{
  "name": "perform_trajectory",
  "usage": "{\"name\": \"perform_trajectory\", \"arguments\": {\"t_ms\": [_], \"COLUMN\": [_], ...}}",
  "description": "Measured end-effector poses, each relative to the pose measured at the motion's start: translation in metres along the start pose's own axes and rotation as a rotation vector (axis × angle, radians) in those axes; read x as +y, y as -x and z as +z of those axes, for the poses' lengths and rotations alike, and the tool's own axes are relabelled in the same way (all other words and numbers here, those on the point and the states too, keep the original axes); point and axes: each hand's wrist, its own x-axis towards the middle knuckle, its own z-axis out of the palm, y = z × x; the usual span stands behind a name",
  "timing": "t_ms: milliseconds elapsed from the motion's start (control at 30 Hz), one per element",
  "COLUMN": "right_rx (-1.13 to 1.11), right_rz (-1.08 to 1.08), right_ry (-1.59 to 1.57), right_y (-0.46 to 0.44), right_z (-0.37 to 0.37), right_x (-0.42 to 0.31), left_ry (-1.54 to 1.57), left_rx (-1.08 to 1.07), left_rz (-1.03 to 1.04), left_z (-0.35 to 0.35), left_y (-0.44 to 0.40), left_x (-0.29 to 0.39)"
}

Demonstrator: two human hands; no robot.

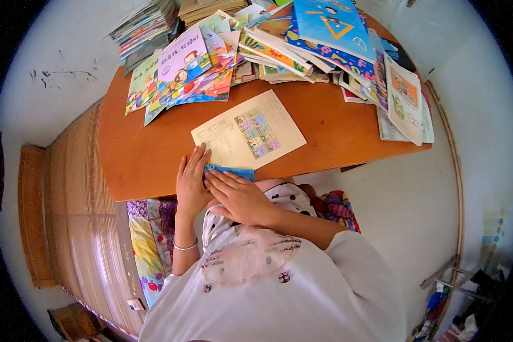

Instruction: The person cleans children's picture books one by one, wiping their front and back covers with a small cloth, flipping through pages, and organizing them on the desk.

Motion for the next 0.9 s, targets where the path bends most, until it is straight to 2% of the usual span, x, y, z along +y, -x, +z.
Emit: {"name": "perform_trajectory", "arguments": {"t_ms": [67,100,200,333,533,767,900], "right_rx": [0.084,0.232,0.254,0.319,0.335,0.285,0.291], "right_rz": [-0.091,-0.147,-0.248,-0.269,-0.285,-0.168,0.102], "right_ry": [0.086,0.103,0.066,0.172,0.034,-0.049,-0.087], "right_y": [-0.008,-0.011,-0.015,-0.015,-0.006,0.013,0.044], "right_z": [0.006,0.004,0.004,0.012,-0.003,-0.020,-0.056], "right_x": [0.007,0.011,0.023,0.018,0.028,0.057,0.096], "left_ry": [-0.001,0.026,0.048,0.096,0.150,0.125,0.139], "left_rx": [0.003,-0.002,-0.018,-0.061,-0.083,-0.108,-0.118], "left_rz": [-0.014,-0.023,-0.032,-0.052,-0.040,-0.036,-0.036], "left_z": [0.001,-0.003,-0.004,-0.012,-0.013,-0.016,-0.013], "left_y": [0.001,-0.001,-0.001,-0.003,-0.003,-0.006,-0.005], "left_x": [-0.002,0.001,0.004,0.007,0.002,0.000,-0.002]}}
